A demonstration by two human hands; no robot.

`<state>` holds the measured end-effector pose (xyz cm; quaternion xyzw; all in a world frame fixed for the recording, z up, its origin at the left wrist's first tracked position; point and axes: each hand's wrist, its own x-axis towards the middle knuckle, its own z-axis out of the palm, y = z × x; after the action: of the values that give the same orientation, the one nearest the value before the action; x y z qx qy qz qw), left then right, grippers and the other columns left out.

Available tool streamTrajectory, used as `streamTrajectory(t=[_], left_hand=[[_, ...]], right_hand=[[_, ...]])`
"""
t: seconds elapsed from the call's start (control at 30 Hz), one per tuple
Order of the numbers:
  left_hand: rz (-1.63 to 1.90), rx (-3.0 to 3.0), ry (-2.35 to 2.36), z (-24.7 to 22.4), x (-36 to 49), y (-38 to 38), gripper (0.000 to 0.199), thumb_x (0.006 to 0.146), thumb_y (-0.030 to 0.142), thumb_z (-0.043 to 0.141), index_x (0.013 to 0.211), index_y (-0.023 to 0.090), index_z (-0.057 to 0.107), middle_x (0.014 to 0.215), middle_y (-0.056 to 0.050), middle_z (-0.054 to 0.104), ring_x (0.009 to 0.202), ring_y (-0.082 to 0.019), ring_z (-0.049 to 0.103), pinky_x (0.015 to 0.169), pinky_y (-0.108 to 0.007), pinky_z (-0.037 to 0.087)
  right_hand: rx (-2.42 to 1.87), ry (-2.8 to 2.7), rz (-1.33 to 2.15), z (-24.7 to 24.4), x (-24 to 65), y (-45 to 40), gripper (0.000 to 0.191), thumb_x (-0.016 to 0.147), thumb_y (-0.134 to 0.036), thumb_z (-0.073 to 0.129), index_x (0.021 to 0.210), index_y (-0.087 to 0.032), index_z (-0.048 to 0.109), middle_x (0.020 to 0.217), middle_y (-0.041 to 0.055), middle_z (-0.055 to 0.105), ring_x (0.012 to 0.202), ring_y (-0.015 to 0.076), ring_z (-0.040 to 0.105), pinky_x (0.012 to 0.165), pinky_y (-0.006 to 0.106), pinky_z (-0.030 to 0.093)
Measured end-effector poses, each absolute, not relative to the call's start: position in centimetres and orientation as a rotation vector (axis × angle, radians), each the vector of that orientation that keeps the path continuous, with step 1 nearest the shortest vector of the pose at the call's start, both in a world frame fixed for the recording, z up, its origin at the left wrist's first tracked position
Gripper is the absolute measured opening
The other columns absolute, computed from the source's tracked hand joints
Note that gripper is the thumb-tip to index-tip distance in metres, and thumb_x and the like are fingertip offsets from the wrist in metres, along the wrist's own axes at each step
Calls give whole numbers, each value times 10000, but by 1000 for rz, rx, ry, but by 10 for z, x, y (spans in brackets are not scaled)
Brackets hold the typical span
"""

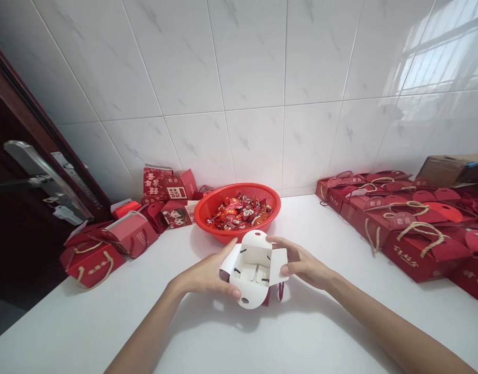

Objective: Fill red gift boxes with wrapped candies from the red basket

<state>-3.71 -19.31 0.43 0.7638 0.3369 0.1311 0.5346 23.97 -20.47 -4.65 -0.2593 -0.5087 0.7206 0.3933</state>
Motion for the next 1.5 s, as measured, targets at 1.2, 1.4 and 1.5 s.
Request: streamTrajectory(t=[1.2, 1.4, 1.5], left_hand=[[328, 2075, 919, -22, -50, -153, 1087, 545, 520, 903, 1498, 362, 406, 1603, -51, 347, 1477, -375, 271, 1203, -541, 205], [315, 2095, 967, -15, -49, -150, 1075, 529, 496, 915, 1481, 371, 431, 1581, -51, 387, 1464, -353, 315, 1200, -539, 233], [332, 2085, 972, -19, -49, -148, 1100, 518, 494, 919, 1489, 350, 423, 1577, -63, 391, 1460, -354, 325, 1193, -533, 256]], right_hand=[[-847, -1215, 1703, -31, 236, -221, 696, 577, -262, 872, 1198, -234, 560, 1251, 86, 598, 1101, 266, 591, 839, 364, 494], [-870, -1188, 1680, -32, 235, -223, 701, 570, -287, 875, 1194, -236, 560, 1224, 87, 610, 1072, 267, 603, 811, 363, 503], [-892, -1174, 1665, -31, 233, -224, 709, 560, -291, 879, 1187, -228, 555, 1225, 96, 613, 1089, 275, 601, 819, 367, 508]])
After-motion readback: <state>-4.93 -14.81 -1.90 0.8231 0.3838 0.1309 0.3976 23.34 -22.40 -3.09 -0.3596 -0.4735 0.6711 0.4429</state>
